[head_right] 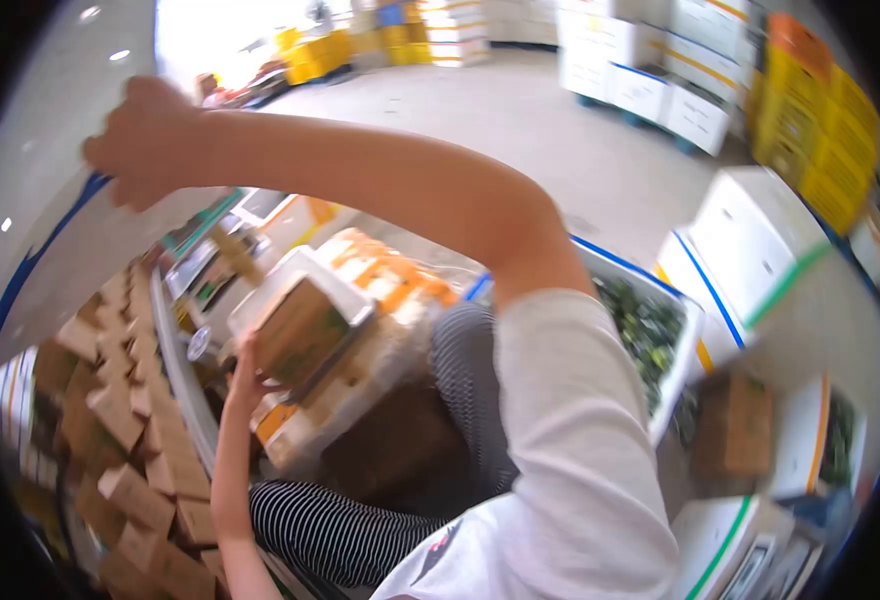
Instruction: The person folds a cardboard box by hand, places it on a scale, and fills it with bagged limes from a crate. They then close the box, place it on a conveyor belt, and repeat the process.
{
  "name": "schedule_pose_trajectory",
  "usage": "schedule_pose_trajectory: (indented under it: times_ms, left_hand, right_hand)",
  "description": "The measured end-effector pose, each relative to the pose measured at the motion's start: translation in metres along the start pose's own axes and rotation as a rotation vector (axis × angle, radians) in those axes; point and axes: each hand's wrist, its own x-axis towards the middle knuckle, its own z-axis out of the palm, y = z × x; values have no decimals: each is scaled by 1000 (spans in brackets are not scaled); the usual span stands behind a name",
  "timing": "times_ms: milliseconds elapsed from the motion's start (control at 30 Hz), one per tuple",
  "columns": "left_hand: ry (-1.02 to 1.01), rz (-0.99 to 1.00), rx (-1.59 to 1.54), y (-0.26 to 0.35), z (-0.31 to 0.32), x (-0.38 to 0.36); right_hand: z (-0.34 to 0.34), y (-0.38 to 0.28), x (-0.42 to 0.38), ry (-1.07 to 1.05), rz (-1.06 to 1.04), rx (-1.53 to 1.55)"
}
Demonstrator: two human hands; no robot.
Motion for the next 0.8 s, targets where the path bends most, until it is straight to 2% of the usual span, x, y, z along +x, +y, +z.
schedule_pose_trajectory:
  times_ms: [33,100,167,200,233,367,500,533,567,600,633,700,767,800]
  left_hand:
    - [-28,37,-15,-8,-7,8]
    - [-71,-30,-67,-15,-22,27]
    - [-70,-30,-54,-10,-18,23]
    - [-124,-41,-51,-12,-27,32]
    - [-171,-47,-50,-14,-31,37]
    - [-152,-3,-9,-2,-15,12]
    - [-156,1,-4,-2,-13,9]
    - [-141,-6,-2,-1,-12,7]
    - [-156,-14,-2,0,-12,8]
    - [-170,-21,-5,-1,-14,10]
    - [-184,-28,-12,-2,-16,12]
    - [-182,-12,-11,-5,-19,16]
    - [-120,-13,-32,-7,-17,17]
    - [-102,-18,-39,-8,-19,19]
  right_hand:
    - [-10,4,-3,1,17,-63]
    - [-29,19,-16,44,-23,-182]
    - [-56,36,-37,49,27,-330]
    - [-60,44,-49,90,146,-338]
    - [-81,48,-60,-108,261,-363]
    - [-176,63,-131,213,594,164]
    - [-201,126,-211,770,748,328]
    - [-216,152,-246,841,974,472]
    - [-235,149,-272,946,1081,523]
    - [-244,157,-301,1154,978,744]
    - [-261,177,-348,1153,885,910]
    - [-295,175,-411,1252,819,982]
    - [-327,147,-453,1427,1118,939]
    - [-337,138,-469,1458,1072,978]
